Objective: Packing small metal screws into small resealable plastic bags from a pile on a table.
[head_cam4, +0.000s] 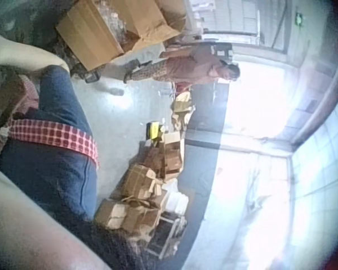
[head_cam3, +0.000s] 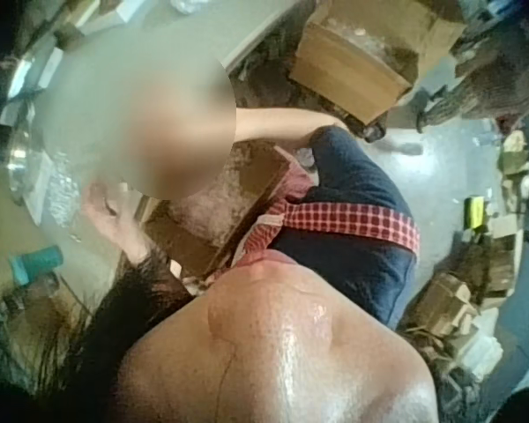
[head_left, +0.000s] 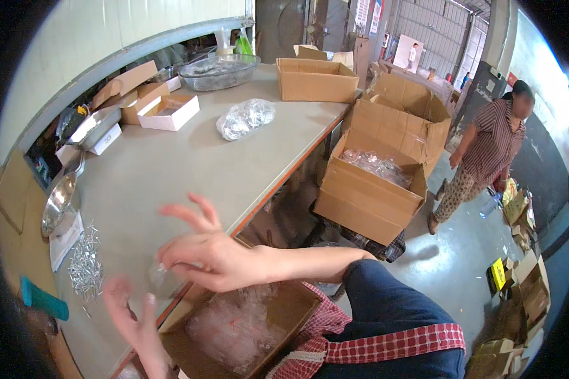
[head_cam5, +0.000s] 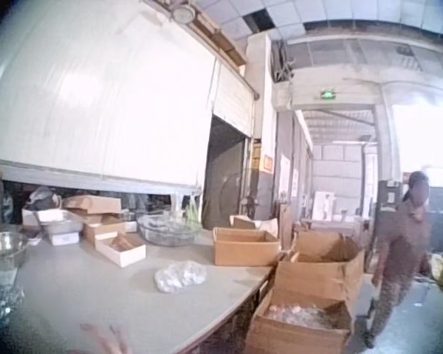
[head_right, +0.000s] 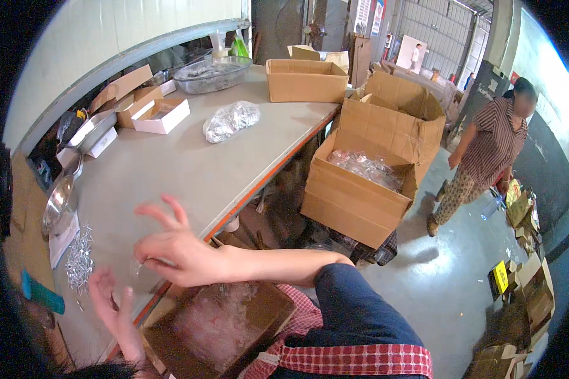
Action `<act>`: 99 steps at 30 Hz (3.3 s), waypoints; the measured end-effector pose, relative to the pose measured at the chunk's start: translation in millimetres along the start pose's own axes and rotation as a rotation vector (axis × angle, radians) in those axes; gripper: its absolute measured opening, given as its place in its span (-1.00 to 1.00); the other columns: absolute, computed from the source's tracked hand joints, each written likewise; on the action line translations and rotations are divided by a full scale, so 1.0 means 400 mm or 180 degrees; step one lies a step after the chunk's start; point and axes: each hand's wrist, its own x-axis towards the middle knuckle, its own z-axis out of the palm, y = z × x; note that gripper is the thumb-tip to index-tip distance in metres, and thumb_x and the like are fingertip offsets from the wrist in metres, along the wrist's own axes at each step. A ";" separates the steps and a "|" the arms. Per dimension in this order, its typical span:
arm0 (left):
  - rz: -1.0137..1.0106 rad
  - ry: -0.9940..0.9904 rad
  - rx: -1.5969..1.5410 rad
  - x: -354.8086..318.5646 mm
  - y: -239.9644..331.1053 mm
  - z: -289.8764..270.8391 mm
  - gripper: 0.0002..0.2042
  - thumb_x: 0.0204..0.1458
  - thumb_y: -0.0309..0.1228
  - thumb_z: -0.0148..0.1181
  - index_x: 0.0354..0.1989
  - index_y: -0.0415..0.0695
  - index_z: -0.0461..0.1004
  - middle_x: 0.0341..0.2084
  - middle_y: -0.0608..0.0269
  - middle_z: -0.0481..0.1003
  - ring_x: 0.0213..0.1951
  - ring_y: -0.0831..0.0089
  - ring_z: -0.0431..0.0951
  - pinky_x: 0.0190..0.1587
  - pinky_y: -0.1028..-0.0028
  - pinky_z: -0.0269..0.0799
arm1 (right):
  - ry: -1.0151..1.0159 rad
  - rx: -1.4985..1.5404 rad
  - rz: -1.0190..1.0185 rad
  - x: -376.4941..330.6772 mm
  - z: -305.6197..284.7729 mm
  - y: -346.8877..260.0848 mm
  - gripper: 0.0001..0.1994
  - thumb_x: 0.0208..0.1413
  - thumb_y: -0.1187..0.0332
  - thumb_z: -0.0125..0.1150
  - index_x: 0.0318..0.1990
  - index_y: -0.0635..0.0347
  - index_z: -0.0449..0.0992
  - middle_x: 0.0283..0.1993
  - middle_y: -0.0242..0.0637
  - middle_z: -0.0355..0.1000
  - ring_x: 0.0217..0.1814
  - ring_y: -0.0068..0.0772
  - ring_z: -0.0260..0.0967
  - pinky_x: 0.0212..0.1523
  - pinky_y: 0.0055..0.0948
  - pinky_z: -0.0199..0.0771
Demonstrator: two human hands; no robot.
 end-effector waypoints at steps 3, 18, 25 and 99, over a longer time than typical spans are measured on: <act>0.1105 -0.0509 0.1710 0.061 0.055 0.025 -0.59 0.05 -0.55 0.21 0.11 -0.29 0.39 0.01 0.03 0.48 0.09 0.20 0.48 0.11 0.32 0.38 | -0.0449 0.0088 -0.0429 0.031 0.083 0.011 -0.89 0.20 0.40 0.21 -0.15 0.06 0.59 0.02 -0.45 0.55 0.57 0.12 -0.02 0.48 0.48 -0.52; -0.1058 -0.0120 0.0964 0.102 -0.138 -0.045 -0.47 -0.14 0.04 0.57 -0.50 -0.21 0.49 -0.66 0.12 0.50 -0.61 0.27 0.47 -0.44 0.32 0.45 | -0.1887 -0.0619 0.0954 0.364 0.438 0.514 -0.38 0.24 0.02 0.21 0.36 0.14 0.35 0.44 -0.02 0.27 0.43 0.02 0.28 0.39 -0.17 0.29; -0.1142 0.0006 0.0773 0.094 -0.148 -0.043 -0.57 -0.08 -0.11 0.59 -0.49 -0.21 0.51 -0.63 0.25 0.53 -0.57 0.57 0.45 -0.45 0.48 0.43 | -0.2574 -0.0123 0.0644 0.437 0.642 0.428 -0.36 0.40 0.01 -0.01 0.53 0.03 0.10 0.59 0.08 -0.03 0.62 0.12 -0.06 0.55 -0.16 0.03; -0.1106 -0.0098 0.0712 0.076 -0.154 -0.047 -0.71 -0.04 -0.24 0.39 -0.36 -0.25 0.55 -0.46 -0.07 0.60 -0.32 -0.05 0.65 -0.25 0.14 0.52 | -0.1844 0.0128 -0.0062 0.260 0.281 0.057 -0.90 0.11 0.42 0.32 -0.28 0.24 0.57 -0.36 -0.16 0.54 -0.33 -0.21 0.53 -0.25 -0.30 0.54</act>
